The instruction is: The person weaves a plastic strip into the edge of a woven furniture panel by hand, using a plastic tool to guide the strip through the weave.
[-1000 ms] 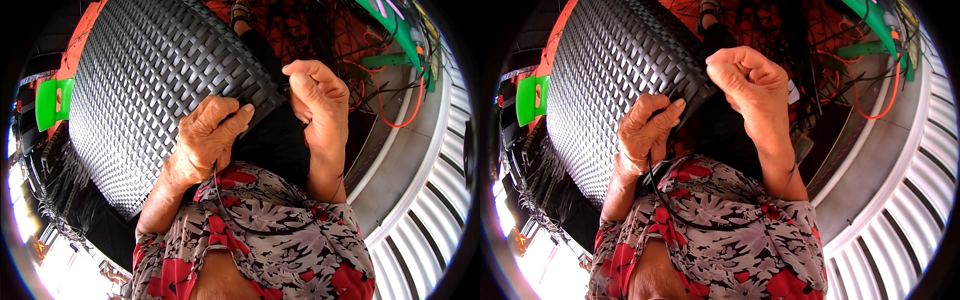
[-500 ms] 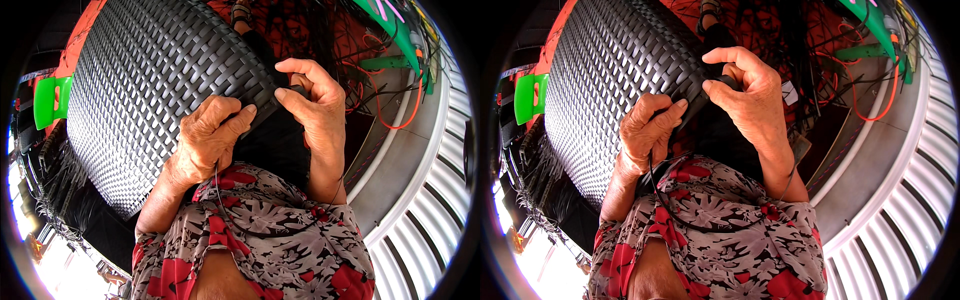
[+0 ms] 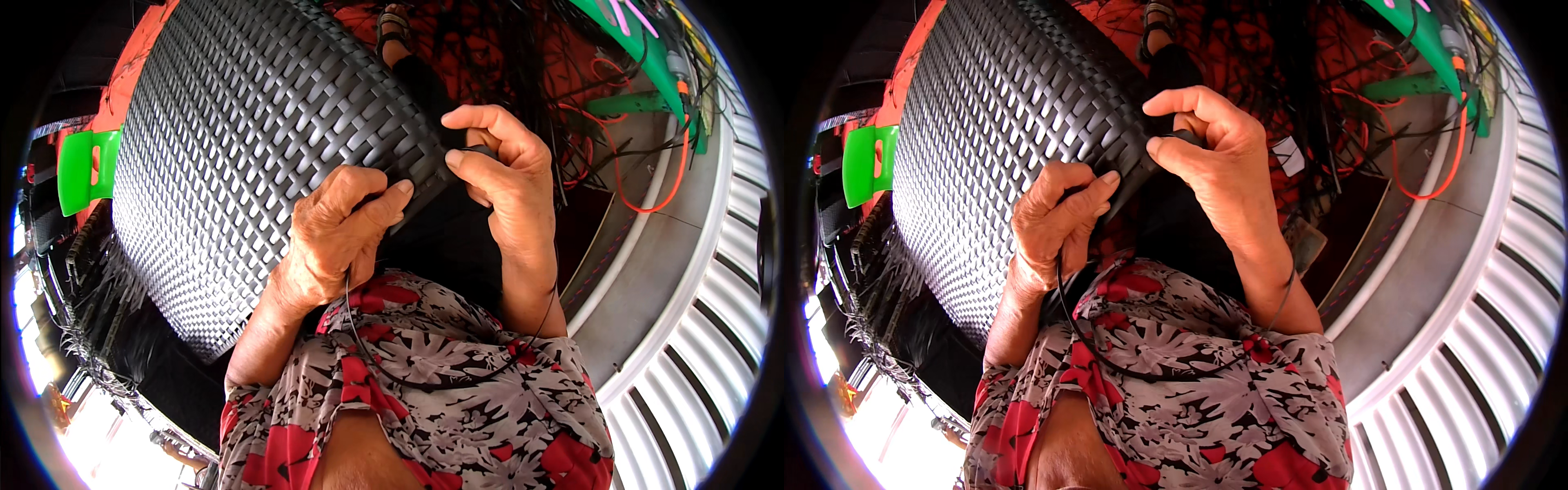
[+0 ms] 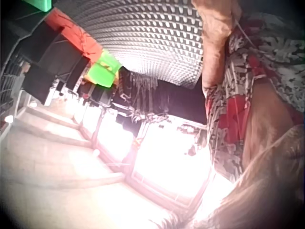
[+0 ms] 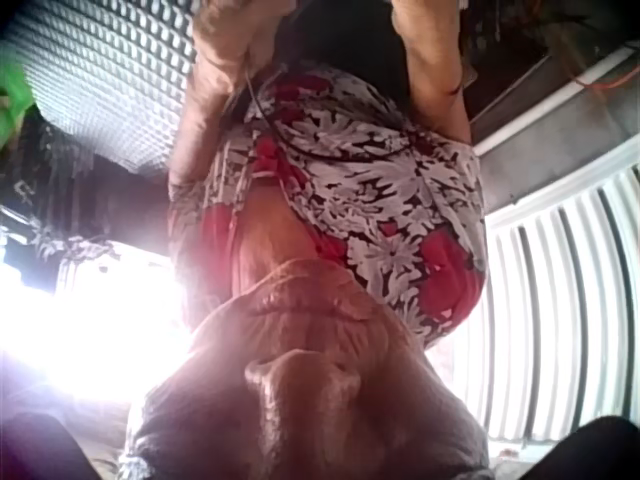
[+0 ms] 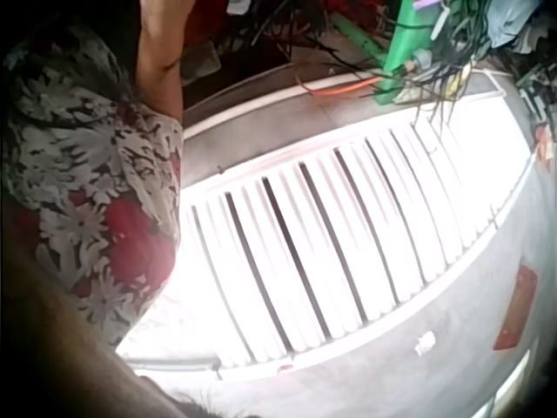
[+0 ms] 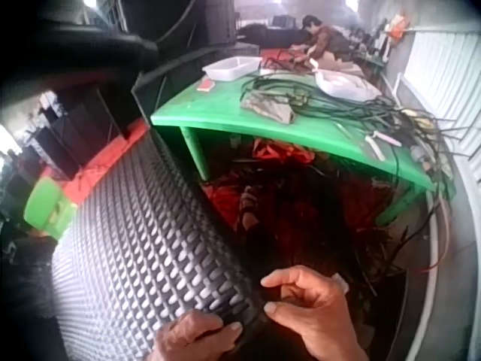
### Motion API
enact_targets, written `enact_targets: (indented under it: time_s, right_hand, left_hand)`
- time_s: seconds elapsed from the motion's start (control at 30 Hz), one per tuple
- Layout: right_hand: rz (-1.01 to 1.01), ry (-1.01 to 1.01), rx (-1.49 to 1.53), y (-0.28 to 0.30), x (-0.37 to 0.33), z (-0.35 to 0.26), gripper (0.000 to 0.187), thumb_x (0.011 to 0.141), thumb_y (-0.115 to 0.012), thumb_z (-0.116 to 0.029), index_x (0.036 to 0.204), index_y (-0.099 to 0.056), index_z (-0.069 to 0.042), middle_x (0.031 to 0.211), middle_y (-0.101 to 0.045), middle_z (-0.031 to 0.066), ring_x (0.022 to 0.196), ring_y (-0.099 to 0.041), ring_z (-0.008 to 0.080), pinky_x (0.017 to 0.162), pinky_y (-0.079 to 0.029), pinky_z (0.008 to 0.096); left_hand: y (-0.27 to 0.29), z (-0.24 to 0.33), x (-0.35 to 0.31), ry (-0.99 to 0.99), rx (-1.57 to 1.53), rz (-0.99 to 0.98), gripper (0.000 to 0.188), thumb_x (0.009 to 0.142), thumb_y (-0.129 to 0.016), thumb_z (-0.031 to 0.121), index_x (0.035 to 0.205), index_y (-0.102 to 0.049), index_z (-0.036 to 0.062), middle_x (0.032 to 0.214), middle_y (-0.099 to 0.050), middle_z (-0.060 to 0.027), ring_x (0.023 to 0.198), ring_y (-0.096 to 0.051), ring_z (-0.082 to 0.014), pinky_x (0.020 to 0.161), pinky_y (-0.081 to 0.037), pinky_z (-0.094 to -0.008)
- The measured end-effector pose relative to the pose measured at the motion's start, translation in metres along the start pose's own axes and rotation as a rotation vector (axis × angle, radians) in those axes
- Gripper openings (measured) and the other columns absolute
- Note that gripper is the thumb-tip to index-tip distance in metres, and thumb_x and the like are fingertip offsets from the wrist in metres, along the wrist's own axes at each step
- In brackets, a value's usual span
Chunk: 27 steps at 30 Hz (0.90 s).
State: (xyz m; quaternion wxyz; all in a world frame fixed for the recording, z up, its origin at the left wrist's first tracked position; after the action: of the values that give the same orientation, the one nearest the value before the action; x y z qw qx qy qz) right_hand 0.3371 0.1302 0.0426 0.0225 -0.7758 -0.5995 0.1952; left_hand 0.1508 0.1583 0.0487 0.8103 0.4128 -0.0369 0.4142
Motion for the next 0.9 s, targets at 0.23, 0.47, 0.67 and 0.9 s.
enact_targets:
  time_s: [0.23,0.47,0.67,0.9]
  right_hand:
    - [0.007,0.026,0.22,0.002,-0.004,0.012,0.027,0.076,-0.057,0.007,0.102,-0.061,0.0,0.067,-0.042,-0.0066,0.048,-0.03,-0.0012,0.043,-0.023,0.0172]
    - [0.009,0.073,0.402,0.005,-0.003,0.019,0.024,0.079,-0.058,0.006,0.101,-0.062,-0.001,0.066,-0.041,-0.0072,0.047,-0.029,-0.0012,0.041,-0.022,0.0172]
    - [0.014,0.07,0.434,0.006,-0.002,0.022,0.024,0.08,-0.055,0.005,0.102,-0.061,-0.001,0.068,-0.042,-0.0066,0.046,-0.028,-0.0008,0.042,-0.021,0.0173]
    - [-0.003,0.102,0.458,0.007,-0.002,0.023,0.017,0.083,-0.059,0.003,0.099,-0.063,-0.002,0.064,-0.043,-0.0089,0.047,-0.03,-0.0026,0.041,-0.022,0.0166]
  left_hand:
    - [0.003,-0.003,-0.001,0.025,-0.119,0.031,0.029,0.071,-0.068,-0.012,0.099,-0.068,-0.0055,0.084,-0.055,-0.0081,0.063,-0.056,-0.0151,0.054,-0.047,-0.0223]
    - [0.007,-0.002,0.0,-0.07,-0.078,0.01,0.031,0.067,-0.069,-0.007,0.097,-0.069,-0.0048,0.081,-0.057,-0.0082,0.059,-0.054,-0.0139,0.048,-0.044,-0.0234]
    - [0.006,0.003,-0.006,-0.229,0.0,-0.003,0.036,0.06,-0.07,-0.001,0.096,-0.069,-0.0037,0.083,-0.06,-0.0087,0.056,-0.055,-0.0159,0.043,-0.043,-0.0246]
    - [0.002,0.023,-0.011,-0.284,0.06,-0.072,0.039,0.063,-0.071,0.002,0.102,-0.067,0.0008,0.1,-0.059,-0.0201,0.055,-0.054,-0.016,0.042,-0.043,-0.0248]
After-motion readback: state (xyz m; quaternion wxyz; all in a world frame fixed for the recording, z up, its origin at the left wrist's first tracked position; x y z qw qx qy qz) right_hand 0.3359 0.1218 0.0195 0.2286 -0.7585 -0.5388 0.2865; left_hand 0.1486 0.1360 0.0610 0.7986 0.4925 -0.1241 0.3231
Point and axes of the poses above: each hand's wrist, its own x-axis towards the middle knuckle, its own y-axis out of the back of the hand, z = x × y, the point moved 1 cm from there along x, towards the middle knuckle
